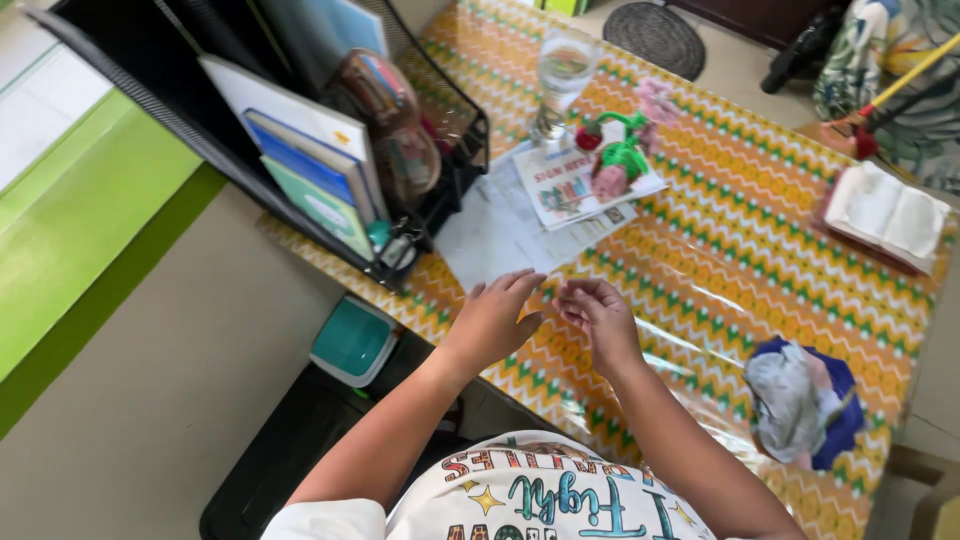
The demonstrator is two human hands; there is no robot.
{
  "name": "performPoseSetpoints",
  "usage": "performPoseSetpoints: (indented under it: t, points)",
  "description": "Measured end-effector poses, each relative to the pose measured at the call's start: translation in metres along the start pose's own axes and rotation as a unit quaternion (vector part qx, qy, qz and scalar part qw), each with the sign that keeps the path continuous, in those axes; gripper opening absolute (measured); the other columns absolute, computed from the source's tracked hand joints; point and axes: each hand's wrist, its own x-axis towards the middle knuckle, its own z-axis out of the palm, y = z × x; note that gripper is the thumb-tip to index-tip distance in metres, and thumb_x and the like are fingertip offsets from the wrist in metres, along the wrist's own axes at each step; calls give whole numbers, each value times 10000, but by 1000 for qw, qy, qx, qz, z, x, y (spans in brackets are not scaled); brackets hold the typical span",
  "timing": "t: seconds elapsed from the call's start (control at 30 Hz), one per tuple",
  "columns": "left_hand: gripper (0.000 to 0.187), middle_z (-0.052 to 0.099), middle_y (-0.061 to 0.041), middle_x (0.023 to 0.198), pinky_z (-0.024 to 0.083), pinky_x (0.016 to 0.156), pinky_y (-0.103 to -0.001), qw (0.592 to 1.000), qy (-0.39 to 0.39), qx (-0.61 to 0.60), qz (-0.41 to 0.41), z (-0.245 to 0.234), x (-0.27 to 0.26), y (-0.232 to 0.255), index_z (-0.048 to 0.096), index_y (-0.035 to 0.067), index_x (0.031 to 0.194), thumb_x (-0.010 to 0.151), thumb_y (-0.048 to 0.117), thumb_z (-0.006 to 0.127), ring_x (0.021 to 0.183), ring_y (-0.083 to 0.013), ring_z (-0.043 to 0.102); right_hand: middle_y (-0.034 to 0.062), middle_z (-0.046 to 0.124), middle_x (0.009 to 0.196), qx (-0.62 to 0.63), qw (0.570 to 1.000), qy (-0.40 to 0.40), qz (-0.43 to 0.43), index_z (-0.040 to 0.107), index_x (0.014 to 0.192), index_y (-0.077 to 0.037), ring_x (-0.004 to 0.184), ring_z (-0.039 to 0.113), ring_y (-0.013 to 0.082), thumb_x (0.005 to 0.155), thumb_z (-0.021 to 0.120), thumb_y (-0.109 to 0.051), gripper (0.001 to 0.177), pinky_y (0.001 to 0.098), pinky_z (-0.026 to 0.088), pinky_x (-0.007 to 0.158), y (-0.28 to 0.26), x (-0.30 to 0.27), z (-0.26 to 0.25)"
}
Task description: The recorder wipes down a desk surface and organizes various items including folders, books, and a logbook.
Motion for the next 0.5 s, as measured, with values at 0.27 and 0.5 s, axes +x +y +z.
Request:
performPoseSetpoints:
  t: [0.27, 0.5]
  points:
    - [697, 489, -103, 1508, 379, 1091, -521, 997, -64, 5, -32, 73, 16, 7, 500, 154, 1449, 840, 363, 767, 1378, -318, 465, 63, 732, 1095, -96, 994, 44, 8, 658, 1147, -55, 978, 732, 181, 1015, 567, -131, 177, 329, 553, 858, -6, -32, -90]
    - [666, 539, -117, 1474, 447, 1052, -486, 998, -40, -32, -49, 66, 60, -10, 513, 129, 1437, 858, 352, 753, 1323, -336, 531, 53, 728, 1131, -79, 993, 84, -29, 648, 1189, -89, 1026, 706, 170, 1004, 585, -131, 200, 323, 532, 871, -24, -5, -112]
